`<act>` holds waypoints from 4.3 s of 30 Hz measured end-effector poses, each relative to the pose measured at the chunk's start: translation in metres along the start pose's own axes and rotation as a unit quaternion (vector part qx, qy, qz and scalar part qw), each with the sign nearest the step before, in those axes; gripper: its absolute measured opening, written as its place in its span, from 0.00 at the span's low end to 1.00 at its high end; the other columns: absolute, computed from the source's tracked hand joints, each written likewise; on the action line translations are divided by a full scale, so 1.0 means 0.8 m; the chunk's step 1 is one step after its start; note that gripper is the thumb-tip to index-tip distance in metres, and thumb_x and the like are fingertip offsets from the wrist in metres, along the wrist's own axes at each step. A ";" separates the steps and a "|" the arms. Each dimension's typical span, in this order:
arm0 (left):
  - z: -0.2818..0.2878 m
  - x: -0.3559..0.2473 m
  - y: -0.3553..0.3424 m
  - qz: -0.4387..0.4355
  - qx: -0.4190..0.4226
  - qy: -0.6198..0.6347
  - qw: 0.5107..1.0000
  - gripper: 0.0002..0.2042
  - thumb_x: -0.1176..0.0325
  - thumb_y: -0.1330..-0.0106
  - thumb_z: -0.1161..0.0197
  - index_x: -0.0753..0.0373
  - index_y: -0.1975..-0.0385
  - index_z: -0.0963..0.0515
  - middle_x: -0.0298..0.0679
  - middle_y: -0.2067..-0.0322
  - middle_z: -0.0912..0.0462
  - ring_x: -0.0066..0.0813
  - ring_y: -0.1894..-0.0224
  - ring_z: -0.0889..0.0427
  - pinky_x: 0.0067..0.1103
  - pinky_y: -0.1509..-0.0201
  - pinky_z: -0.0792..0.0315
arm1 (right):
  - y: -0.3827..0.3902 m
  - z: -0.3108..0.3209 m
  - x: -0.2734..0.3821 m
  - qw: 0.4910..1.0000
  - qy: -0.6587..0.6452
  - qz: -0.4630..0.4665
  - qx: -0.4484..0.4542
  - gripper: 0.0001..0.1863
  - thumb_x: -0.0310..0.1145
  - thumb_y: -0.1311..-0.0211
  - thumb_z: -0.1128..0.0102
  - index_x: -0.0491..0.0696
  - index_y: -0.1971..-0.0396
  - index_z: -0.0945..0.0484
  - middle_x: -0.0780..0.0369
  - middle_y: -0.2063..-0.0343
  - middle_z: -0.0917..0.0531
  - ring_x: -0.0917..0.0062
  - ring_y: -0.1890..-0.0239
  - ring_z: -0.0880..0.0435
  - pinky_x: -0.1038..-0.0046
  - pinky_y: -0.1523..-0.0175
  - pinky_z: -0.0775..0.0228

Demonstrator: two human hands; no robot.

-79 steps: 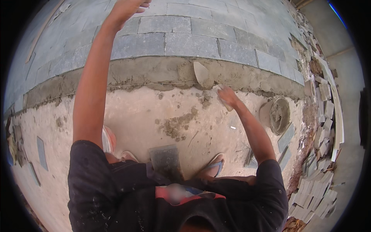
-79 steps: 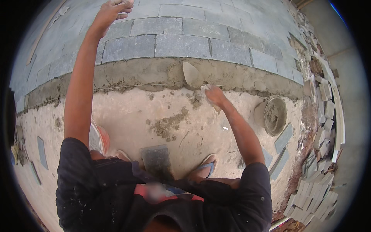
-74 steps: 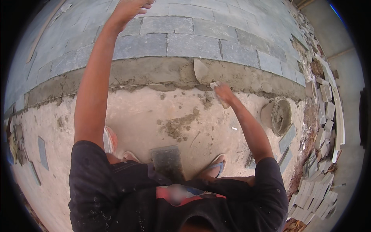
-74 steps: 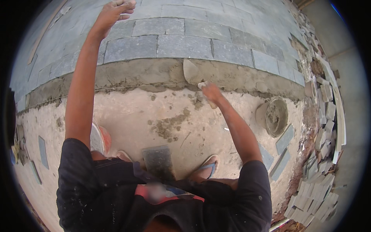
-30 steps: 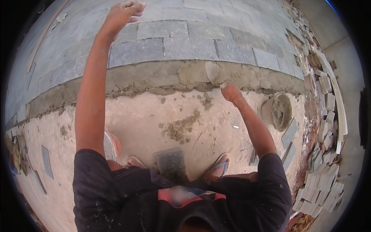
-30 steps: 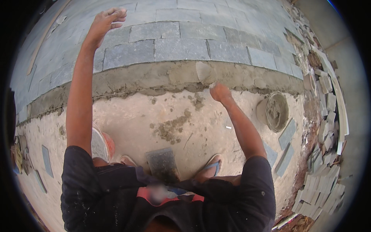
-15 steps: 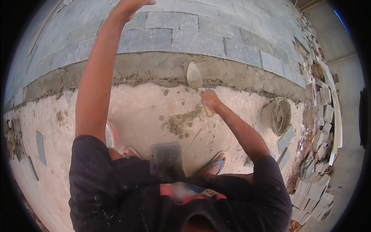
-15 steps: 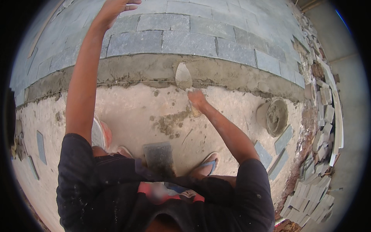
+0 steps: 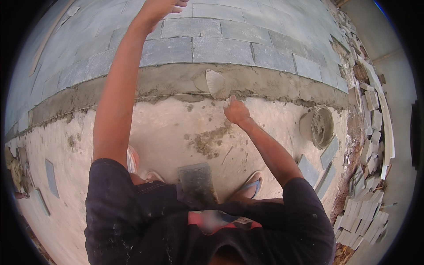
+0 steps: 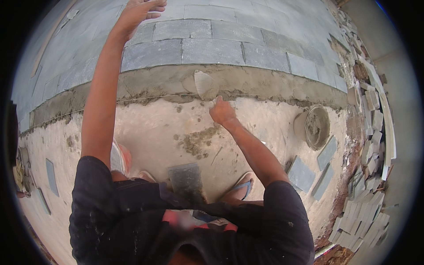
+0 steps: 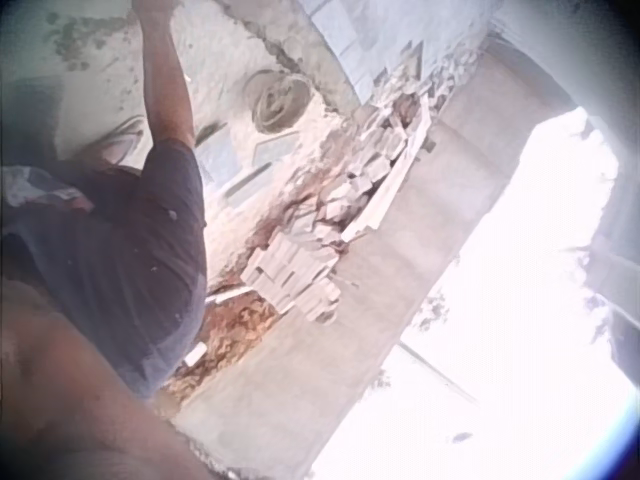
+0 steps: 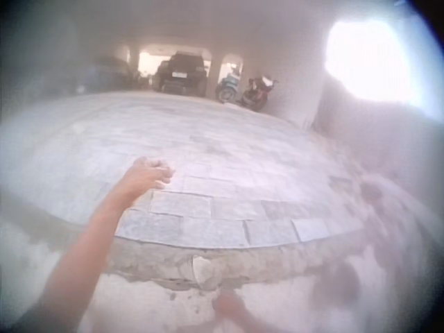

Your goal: The person applies cement onto the ground and spreads it using a trowel to prepare for placing floor tiles.

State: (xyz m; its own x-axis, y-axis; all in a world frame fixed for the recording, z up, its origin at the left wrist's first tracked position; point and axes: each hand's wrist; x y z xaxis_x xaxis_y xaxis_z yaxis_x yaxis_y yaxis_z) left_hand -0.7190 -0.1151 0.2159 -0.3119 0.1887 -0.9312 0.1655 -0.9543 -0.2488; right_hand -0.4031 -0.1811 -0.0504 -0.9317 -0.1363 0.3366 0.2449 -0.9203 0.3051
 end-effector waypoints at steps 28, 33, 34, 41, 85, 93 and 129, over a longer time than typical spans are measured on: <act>0.000 0.026 -0.011 -0.019 0.035 -0.012 0.999 0.25 0.50 0.34 0.41 0.68 0.50 0.24 0.45 0.58 0.20 0.33 0.52 0.22 0.26 0.45 0.29 | -0.064 0.057 -0.181 0.993 0.089 -0.003 -0.072 0.27 0.46 0.38 0.52 0.35 0.53 0.29 0.40 0.56 0.21 0.45 0.50 0.24 0.54 0.44 0.32; 0.001 0.040 -0.014 0.008 0.041 -0.025 0.999 0.24 0.51 0.34 0.41 0.68 0.50 0.24 0.45 0.56 0.20 0.32 0.51 0.22 0.25 0.45 0.29 | -0.035 0.076 -0.136 0.997 0.055 -0.011 -0.053 0.25 0.44 0.40 0.50 0.36 0.53 0.29 0.40 0.57 0.21 0.46 0.51 0.23 0.53 0.44 0.32; -0.005 0.041 -0.018 0.006 0.046 -0.023 0.999 0.24 0.51 0.34 0.41 0.68 0.50 0.24 0.45 0.56 0.20 0.32 0.51 0.23 0.25 0.45 0.29 | -0.028 0.080 -0.131 0.997 0.056 -0.024 -0.038 0.25 0.43 0.40 0.50 0.36 0.53 0.29 0.40 0.57 0.21 0.46 0.51 0.23 0.53 0.44 0.31; -0.033 0.040 -0.025 0.017 0.070 -0.009 0.997 0.23 0.53 0.34 0.41 0.68 0.50 0.24 0.44 0.56 0.21 0.30 0.52 0.22 0.24 0.46 0.28 | -0.040 0.088 -0.138 0.995 0.055 -0.061 -0.062 0.23 0.43 0.41 0.51 0.39 0.54 0.27 0.42 0.59 0.20 0.47 0.53 0.21 0.53 0.45 0.31; -0.027 0.094 0.012 0.114 0.093 -0.096 0.984 0.21 0.54 0.36 0.39 0.67 0.54 0.23 0.40 0.60 0.20 0.27 0.56 0.22 0.23 0.52 0.28 | 0.229 0.299 -0.427 0.905 0.092 -0.346 -0.230 0.19 0.40 0.45 0.46 0.45 0.57 0.22 0.47 0.61 0.18 0.53 0.54 0.19 0.56 0.50 0.28; -0.160 0.106 0.037 0.126 0.222 -0.078 0.964 0.17 0.59 0.35 0.39 0.66 0.56 0.22 0.36 0.63 0.20 0.23 0.60 0.22 0.21 0.56 0.28 | 0.217 0.275 -0.565 0.878 0.253 -0.353 -0.201 0.10 0.31 0.46 0.46 0.43 0.69 0.18 0.49 0.67 0.16 0.57 0.61 0.15 0.59 0.58 0.23; -0.679 -0.012 0.180 0.313 0.277 0.374 0.828 0.14 0.75 0.43 0.45 0.71 0.58 0.35 0.43 0.67 0.28 0.30 0.71 0.25 0.26 0.73 0.28 | 0.263 0.252 -0.572 0.612 -0.667 -0.062 -0.420 0.26 0.43 0.34 0.46 0.41 0.43 0.32 0.59 0.51 0.25 0.73 0.49 0.24 0.69 0.41 0.32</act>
State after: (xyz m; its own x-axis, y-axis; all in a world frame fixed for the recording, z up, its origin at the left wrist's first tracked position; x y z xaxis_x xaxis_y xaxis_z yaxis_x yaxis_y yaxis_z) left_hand -0.1841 -0.1285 0.0439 0.3741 -0.4902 -0.7872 -0.4435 -0.8401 0.3124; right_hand 0.1288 -0.2384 0.0397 0.2562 -0.1400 0.9564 -0.5518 -0.8336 0.0258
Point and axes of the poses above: each hand's wrist, its own y-axis away from the middle knuckle, its own z-axis out of the back of the hand, x = y × z
